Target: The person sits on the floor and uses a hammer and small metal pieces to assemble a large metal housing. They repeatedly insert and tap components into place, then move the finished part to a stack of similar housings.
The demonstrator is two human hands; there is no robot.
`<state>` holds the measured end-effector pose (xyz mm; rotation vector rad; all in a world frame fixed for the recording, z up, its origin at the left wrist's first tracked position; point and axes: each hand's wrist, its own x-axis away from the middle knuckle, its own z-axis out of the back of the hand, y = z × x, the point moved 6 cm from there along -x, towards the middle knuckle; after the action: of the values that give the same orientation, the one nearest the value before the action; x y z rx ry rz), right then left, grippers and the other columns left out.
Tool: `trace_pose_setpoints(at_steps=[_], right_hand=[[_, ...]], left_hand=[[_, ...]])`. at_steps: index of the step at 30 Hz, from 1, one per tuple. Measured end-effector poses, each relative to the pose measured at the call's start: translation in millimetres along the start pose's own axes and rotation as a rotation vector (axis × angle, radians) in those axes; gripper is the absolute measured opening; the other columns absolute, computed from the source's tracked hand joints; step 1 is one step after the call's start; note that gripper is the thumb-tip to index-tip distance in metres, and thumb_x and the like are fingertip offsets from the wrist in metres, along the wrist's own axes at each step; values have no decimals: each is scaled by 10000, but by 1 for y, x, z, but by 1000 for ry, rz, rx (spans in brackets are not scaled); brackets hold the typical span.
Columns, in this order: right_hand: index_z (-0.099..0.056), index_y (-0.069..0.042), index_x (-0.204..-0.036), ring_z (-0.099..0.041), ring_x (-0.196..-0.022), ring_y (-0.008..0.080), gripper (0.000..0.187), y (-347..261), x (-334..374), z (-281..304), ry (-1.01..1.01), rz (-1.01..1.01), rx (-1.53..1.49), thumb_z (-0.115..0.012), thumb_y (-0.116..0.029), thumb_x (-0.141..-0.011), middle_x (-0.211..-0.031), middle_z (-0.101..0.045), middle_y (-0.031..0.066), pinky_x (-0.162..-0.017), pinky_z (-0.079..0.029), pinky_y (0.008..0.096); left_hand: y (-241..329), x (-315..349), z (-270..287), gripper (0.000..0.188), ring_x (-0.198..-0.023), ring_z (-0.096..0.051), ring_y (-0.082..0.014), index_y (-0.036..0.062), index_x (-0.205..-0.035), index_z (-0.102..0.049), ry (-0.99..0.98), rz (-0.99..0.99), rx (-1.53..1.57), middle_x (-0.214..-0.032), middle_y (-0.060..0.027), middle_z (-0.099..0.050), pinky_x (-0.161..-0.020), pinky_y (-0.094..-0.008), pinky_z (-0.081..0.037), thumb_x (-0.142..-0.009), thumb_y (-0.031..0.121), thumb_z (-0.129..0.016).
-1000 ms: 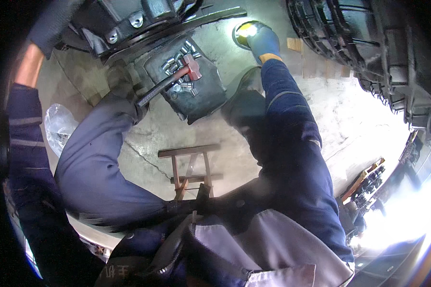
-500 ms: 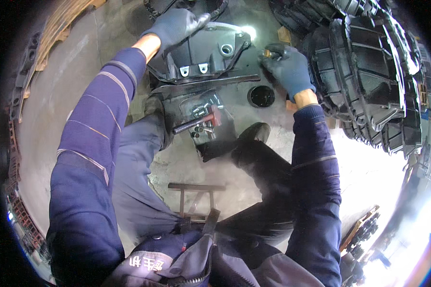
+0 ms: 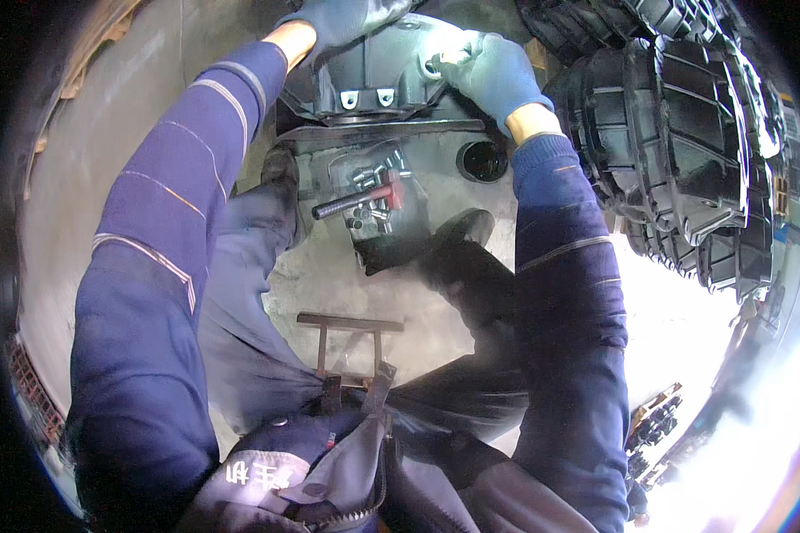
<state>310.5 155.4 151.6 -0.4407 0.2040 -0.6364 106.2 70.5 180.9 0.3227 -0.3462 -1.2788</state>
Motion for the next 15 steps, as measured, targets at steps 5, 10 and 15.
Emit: trace_pose_setpoints(at_steps=[5, 10, 15], right_hand=[[-780, -87, -1038, -711, -918, 423, 435, -11, -1, -1, -29, 36, 198, -739, -476, -848, -976, -746, 212, -824, -571, 457], [-778, -113, -1033, -710, -924, 377, 362, -24, 2, -3, -24, 178, 269, -658, -431, -911, -1007, -751, 170, -835, -561, 451], [-771, -145, -1051, -710, -907, 343, 282, -13, -2, -9, -94, 116, 262, -660, -368, -919, -1023, -748, 137, -812, -559, 429]], left_hand=[[-1, 2, -1, 619, -962, -709, -442, -25, -946, -770, 34, -49, 61, -961, -295, -718, -901, -506, -513, -1000, 526, -495], [-3, -3, -6, 635, -951, -714, -435, -25, -934, -774, 51, -60, 4, -951, -290, -722, -901, -502, -517, -1000, 536, -484], [-6, -10, -12, 658, -946, -713, -445, -22, -905, -778, 33, -34, -54, -947, -295, -720, -905, -522, -516, -1001, 550, -466]])
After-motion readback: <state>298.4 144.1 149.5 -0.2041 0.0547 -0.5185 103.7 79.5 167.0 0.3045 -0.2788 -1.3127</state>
